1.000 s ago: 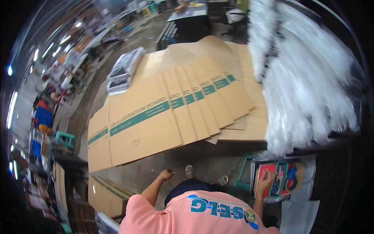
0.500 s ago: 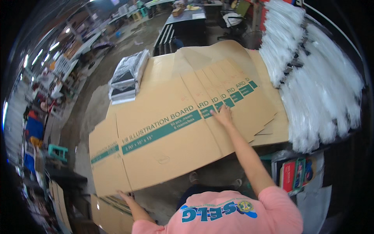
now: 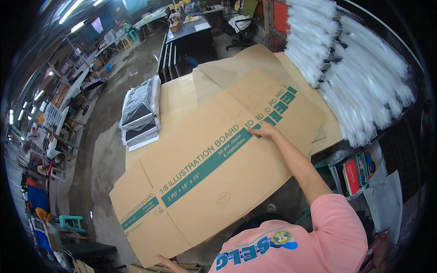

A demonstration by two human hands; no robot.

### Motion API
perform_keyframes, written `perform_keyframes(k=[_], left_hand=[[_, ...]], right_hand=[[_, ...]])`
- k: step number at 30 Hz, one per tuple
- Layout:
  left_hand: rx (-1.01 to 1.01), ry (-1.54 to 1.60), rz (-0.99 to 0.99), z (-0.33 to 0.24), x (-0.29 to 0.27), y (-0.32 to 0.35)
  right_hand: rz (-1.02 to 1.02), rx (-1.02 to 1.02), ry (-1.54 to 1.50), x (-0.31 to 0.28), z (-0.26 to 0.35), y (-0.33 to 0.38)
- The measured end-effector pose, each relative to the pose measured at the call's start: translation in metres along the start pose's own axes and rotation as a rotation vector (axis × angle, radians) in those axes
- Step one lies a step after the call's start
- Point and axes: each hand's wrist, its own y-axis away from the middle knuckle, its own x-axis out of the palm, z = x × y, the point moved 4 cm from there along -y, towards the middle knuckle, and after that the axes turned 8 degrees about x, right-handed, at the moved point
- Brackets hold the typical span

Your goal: The person marks identification lines on several cardboard sheets with a pen, then folds and assembles a large cardboard box, sealing it with a tape dispenser.

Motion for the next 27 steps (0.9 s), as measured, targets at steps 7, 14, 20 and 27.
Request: perform_keyframes(k=[7, 14, 20, 27], left_hand=[[0.032, 0.247, -0.197, 0.003, 0.024, 0.029], [0.05, 0.551, -0.078, 0.003, 0.001, 0.052], [0.021, 0.644, 0.142, -0.013, 0.058, 0.102], [0.124, 0.891, 0.064, -0.007, 0.048, 0.117]], right_hand=[[-0.066, -0.104, -0.261, 0.036, 0.018, 0.015], [-0.11, -0.308, -0.717, -0.004, -0.01, 0.078], [-0.012, -0.657, -1.005, -0.061, 0.005, 0.13], [0.38, -0.742, -0.795, -0.128, 0.022, 0.166]])
